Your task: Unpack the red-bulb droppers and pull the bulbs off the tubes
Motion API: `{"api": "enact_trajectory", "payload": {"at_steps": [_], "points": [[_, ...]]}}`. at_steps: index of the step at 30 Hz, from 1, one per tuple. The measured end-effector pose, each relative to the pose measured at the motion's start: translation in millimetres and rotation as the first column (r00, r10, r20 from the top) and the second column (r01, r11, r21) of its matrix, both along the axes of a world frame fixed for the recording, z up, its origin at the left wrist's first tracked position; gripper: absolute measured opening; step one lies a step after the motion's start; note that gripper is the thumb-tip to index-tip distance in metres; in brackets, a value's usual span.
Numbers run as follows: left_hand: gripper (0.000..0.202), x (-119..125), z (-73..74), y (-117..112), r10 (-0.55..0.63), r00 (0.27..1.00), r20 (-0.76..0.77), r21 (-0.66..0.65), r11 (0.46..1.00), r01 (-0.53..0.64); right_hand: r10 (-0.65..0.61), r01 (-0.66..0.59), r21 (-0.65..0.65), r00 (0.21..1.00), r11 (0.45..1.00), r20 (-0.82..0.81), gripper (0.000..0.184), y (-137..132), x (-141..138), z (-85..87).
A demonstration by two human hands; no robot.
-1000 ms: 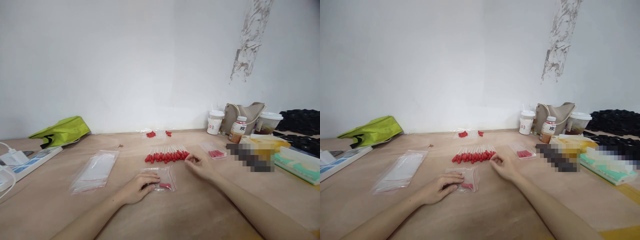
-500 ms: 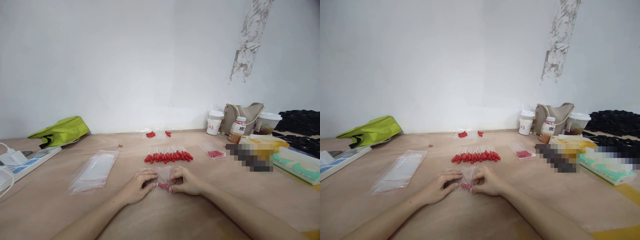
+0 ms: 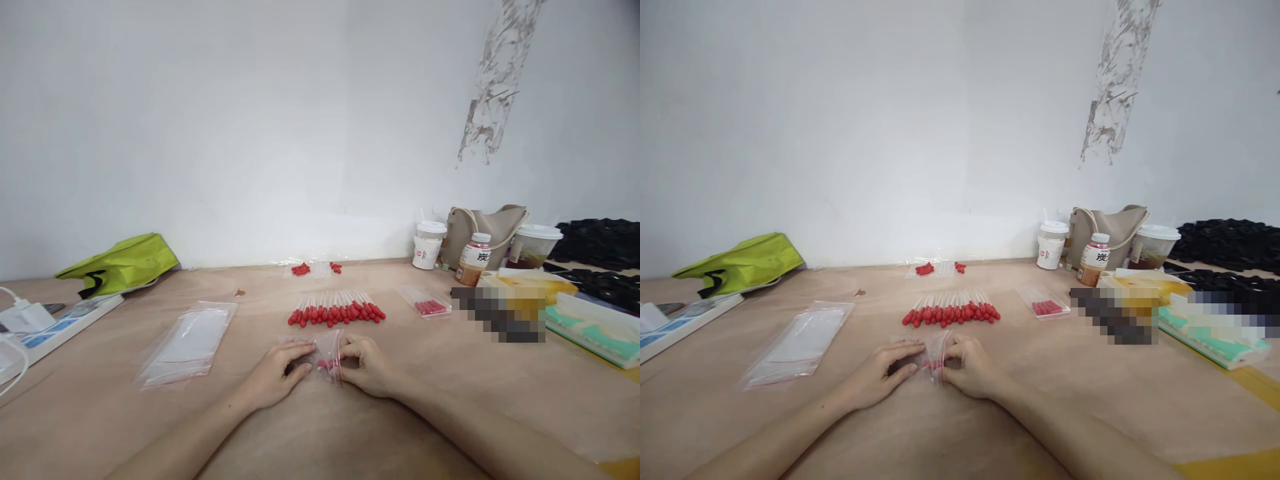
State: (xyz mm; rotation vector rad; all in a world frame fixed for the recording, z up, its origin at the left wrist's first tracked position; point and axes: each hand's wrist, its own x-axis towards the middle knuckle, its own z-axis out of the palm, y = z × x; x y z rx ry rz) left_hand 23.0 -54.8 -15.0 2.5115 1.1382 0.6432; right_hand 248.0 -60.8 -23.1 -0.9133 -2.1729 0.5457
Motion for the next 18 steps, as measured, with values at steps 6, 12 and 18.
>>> {"api": "enact_trajectory", "payload": {"at_steps": [6,12,18], "points": [[0.039,-14.8,6.2,-1.7,-0.018,0.999,-0.031,-0.022,1.000,0.018,-0.167,0.101,-0.242,0.949,0.965,-0.269,0.026,15.5,36.4,7.4],[0.037,-25.8,20.5,-2.6,0.021,0.991,-0.132,0.036,0.999,-0.016,-0.388,0.297,-0.256,0.782,0.920,-0.488,0.033,45.8,84.4,28.7],[0.045,-2.9,25.1,-3.4,-0.218,0.952,-0.217,0.028,0.973,0.230,-0.487,0.540,0.106,0.815,0.835,-0.313,0.019,67.0,57.8,31.2]]}}
